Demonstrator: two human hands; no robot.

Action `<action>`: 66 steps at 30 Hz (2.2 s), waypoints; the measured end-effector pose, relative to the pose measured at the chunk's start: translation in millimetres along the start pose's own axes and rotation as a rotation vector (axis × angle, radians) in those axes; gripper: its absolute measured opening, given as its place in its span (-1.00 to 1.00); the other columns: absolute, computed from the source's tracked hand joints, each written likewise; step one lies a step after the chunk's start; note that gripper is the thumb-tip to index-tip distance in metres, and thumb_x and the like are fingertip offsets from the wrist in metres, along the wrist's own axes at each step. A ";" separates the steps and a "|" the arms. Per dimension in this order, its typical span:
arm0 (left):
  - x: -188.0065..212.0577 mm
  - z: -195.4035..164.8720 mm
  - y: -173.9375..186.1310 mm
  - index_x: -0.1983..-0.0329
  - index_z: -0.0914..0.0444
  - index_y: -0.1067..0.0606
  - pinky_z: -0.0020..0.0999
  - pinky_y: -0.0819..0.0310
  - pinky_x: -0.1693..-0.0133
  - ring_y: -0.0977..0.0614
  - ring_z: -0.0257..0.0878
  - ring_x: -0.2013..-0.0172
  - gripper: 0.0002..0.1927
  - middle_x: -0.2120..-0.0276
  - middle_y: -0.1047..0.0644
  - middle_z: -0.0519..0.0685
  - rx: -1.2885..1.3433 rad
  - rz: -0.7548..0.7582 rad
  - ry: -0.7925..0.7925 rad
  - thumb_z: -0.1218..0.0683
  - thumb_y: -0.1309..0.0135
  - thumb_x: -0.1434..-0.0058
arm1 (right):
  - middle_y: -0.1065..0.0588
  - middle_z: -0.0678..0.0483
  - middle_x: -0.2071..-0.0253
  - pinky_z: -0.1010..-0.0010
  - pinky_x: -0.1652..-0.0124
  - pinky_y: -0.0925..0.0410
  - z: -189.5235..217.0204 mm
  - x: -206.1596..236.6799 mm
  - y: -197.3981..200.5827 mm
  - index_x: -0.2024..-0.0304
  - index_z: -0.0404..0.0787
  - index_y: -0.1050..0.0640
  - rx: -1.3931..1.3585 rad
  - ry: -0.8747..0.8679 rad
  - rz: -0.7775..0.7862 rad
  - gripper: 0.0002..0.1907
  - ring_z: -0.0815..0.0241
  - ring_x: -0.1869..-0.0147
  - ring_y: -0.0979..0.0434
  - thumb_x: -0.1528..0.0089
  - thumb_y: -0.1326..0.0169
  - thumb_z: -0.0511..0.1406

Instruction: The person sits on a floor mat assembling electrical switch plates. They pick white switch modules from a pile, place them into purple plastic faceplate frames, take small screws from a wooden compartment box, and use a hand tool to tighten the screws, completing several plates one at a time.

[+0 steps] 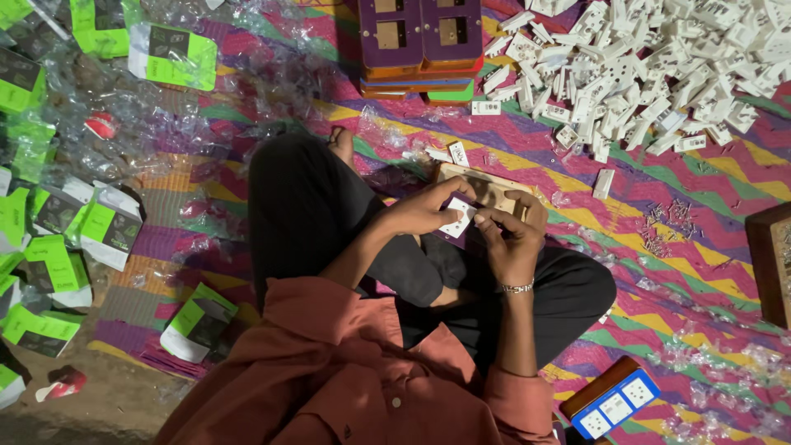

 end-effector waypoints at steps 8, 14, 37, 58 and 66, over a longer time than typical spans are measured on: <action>0.0 -1.7 0.7 -0.15 0.31 -0.36 -0.27 -0.37 -0.19 -0.52 -0.12 -0.17 -0.58 -0.08 -0.50 0.09 -0.009 -0.019 0.017 0.23 -0.14 -0.23 | -0.48 0.04 -0.07 0.21 -0.17 -0.26 -0.4 -1.5 -4.0 0.23 -0.11 -0.72 -0.014 0.012 0.012 -0.82 0.02 -0.20 -0.39 -0.11 -0.42 -0.33; -0.2 21.6 -6.8 -0.15 0.32 -0.38 -0.26 -0.34 -0.24 -0.51 -0.11 -0.19 -0.60 -0.08 -0.51 0.09 -0.021 -0.030 -0.054 0.21 -0.13 -0.25 | -0.50 0.04 -0.03 0.24 0.00 -0.36 -9.1 -1.1 -14.0 0.27 -0.07 -0.72 -0.045 -0.034 0.048 -0.84 0.02 -0.13 -0.46 -0.08 -0.38 -0.33; -3.4 9.1 -4.1 -0.13 0.32 -0.39 -0.28 -0.35 -0.18 -0.52 -0.16 -0.15 -0.59 -0.04 -0.52 0.06 -0.024 -0.018 0.025 0.26 -0.10 -0.19 | -0.64 -0.01 0.45 0.37 0.33 -0.44 -18.4 -19.3 -23.1 0.27 -0.22 -0.68 0.136 -0.401 0.309 -0.69 0.14 0.39 -0.67 -0.07 -0.42 -0.16; 9.0 -9.2 14.2 -0.12 0.35 -0.36 -0.27 -0.46 0.06 -0.55 -0.18 0.10 -0.51 0.12 -0.48 0.05 -0.128 -0.601 -0.079 0.01 -0.22 -0.26 | -0.68 -0.02 0.37 0.53 0.32 -0.45 -34.0 -16.5 -29.5 0.13 -0.37 -0.67 -0.198 -0.349 0.145 -0.74 0.35 0.35 -0.66 -0.24 -0.20 -0.28; 9.2 47.1 12.9 -0.11 0.19 -0.41 -0.46 -0.42 0.07 -0.52 -0.40 0.12 -0.61 0.12 -0.52 -0.18 0.644 -0.380 0.209 0.21 -0.14 -0.21 | -0.57 0.02 -0.12 0.36 -0.09 -0.39 2.6 7.0 11.8 -0.25 -0.30 -0.48 -0.472 -0.254 0.615 -0.53 0.27 -0.12 -0.52 -0.31 -0.11 -0.26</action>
Point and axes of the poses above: each hand's wrist, its own x-axis away from the middle knuckle, its own y-axis out of the back of the hand, z = x × y, the point moved 8 cm from there along -x, towards the middle knuckle
